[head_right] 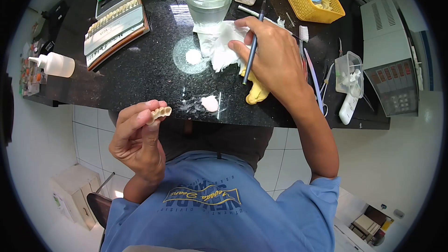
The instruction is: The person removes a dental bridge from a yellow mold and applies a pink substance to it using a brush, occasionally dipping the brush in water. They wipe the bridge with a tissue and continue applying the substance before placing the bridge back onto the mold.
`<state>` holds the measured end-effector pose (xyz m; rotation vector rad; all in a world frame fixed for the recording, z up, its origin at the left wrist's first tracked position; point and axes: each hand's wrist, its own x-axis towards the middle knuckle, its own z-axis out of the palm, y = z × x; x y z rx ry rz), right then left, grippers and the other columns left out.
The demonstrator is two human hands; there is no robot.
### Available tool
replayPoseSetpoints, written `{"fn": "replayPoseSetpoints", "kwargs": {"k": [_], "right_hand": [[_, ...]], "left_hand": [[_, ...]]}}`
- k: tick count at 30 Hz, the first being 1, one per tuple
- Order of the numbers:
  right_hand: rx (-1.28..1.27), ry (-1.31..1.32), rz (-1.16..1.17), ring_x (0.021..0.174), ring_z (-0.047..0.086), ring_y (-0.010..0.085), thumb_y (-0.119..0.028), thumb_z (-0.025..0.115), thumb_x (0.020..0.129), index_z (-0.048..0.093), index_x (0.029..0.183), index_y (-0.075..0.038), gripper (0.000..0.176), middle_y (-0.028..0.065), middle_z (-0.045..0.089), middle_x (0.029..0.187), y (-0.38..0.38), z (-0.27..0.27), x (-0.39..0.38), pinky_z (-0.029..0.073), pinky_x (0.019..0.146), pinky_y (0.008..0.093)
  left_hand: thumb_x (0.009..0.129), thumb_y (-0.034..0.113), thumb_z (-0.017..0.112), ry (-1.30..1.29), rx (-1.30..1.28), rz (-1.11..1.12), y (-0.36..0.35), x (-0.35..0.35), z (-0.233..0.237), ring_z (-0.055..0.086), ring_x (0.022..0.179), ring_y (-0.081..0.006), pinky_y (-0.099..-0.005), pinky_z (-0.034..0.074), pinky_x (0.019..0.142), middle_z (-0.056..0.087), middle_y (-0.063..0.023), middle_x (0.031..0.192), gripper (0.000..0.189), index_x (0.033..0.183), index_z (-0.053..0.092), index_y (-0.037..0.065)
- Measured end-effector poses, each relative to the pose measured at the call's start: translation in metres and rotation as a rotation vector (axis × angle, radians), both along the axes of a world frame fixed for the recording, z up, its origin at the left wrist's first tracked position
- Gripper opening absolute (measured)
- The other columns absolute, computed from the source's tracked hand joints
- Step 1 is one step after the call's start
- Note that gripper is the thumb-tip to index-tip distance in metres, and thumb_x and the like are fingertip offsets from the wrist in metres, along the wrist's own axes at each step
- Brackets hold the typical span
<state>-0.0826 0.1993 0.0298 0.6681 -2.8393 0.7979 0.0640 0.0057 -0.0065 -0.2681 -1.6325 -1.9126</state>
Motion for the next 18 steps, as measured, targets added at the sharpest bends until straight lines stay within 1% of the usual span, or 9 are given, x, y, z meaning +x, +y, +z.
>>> {"fn": "replayPoseSetpoints", "kwargs": {"k": [5,8,9,10,11,13,14,17,18], "right_hand": [[-0.005,-0.04,0.027,0.068,0.061,0.0263,-0.017,0.07,0.079,0.066,0.091,-0.004,0.019,0.0117,0.062,0.073,0.0,0.002,-0.001,0.047,0.065,0.0368],[-0.061,-0.019,0.019,0.068,0.061,0.0262,-0.015,0.069,0.078,0.064,0.086,-0.003,0.016,0.0116,0.06,0.073,0.002,0.006,0.0,0.046,0.065,0.0361],[-0.1,0.034,0.014,0.067,0.06,0.0262,-0.015,0.069,0.077,0.062,0.084,-0.003,0.015,0.0115,0.059,0.072,0.002,0.009,0.001,0.046,0.065,0.0358],[-0.137,0.085,-0.012,0.065,0.061,0.023,-0.013,0.069,0.077,0.061,0.082,-0.002,0.015,0.0108,0.06,0.072,0.0,0.013,0.005,0.047,0.063,0.033],[-0.14,0.089,-0.008,0.065,0.061,0.023,-0.013,0.069,0.077,0.061,0.082,-0.002,0.015,0.0108,0.06,0.072,0.0,0.017,0.01,0.047,0.063,0.033],[-0.31,0.117,-0.041,0.063,0.061,0.019,-0.01,0.07,0.077,0.061,0.08,-0.001,0.013,0.0095,0.063,0.071,-0.001,0.024,0.021,0.047,0.06,0.0299],[-0.357,0.094,-0.061,0.06,0.06,0.016,-0.006,0.07,0.076,0.063,0.082,-0.001,0.011,0.0081,0.065,0.071,-0.003,0.027,0.029,0.048,0.058,0.0275],[-0.437,0.152,-0.035,0.06,0.06,0.015,-0.003,0.07,0.075,0.066,0.086,-0.002,0.011,0.0071,0.065,0.071,-0.012,0.026,0.051,0.048,0.057,0.0267],[-0.431,0.12,0.0,0.063,0.059,0.0117,0.002,0.069,0.075,0.067,0.088,0.0,0.013,0.0061,0.064,0.074,-0.015,0.027,0.06,0.046,0.059,0.024]], "left_hand": [[0.085,-0.011,0.059,-0.004,0.011,-0.011,0.001,0.0,0.002,0.065,0.095,-0.024,-0.0286,0.057,0.082,0.061,-0.0215,0.106,0.022,0.105,0.062,-0.003],[0.086,-0.01,0.059,-0.066,0.078,-0.019,0.003,0.0,0.007,0.066,0.095,-0.0234,-0.029,0.057,0.082,0.061,-0.0218,0.107,0.02,0.105,0.06,-0.004],[0.086,-0.009,0.059,-0.138,0.202,-0.062,0.003,0.0,0.009,0.065,0.095,-0.0232,-0.0293,0.057,0.082,0.061,-0.0222,0.107,0.019,0.105,0.059,-0.004],[0.087,-0.008,0.058,-0.208,0.326,-0.106,0.002,0.0,0.011,0.065,0.095,-0.0231,-0.0296,0.057,0.082,0.061,-0.0227,0.108,0.018,0.104,0.058,-0.004],[0.087,-0.008,0.058,-0.203,0.324,-0.102,0.002,-0.001,0.01,0.065,0.095,-0.0231,-0.0296,0.057,0.082,0.061,-0.0227,0.108,0.018,0.104,0.058,-0.004],[0.087,-0.006,0.06,-0.248,0.469,-0.194,0.002,-0.001,0.009,0.066,0.095,-0.0232,-0.0302,0.058,0.082,0.061,-0.0235,0.108,0.017,0.104,0.056,-0.004],[0.087,-0.006,0.06,-0.248,0.466,-0.195,0.002,-0.001,0.009,0.066,0.095,-0.0232,-0.0302,0.058,0.082,0.061,-0.0235,0.108,0.017,0.104,0.056,-0.004],[0.087,-0.006,0.06,-0.254,0.526,-0.242,0.006,0.001,0.012,0.066,0.093,-0.0234,-0.0305,0.058,0.082,0.061,-0.023,0.105,0.017,0.102,0.055,-0.003],[0.086,0.0,0.064,-0.273,0.487,-0.22,0.008,0.001,0.014,0.066,0.091,-0.0212,-0.0275,0.058,0.079,0.061,-0.0197,0.104,0.017,0.101,0.055,-0.001]]}}
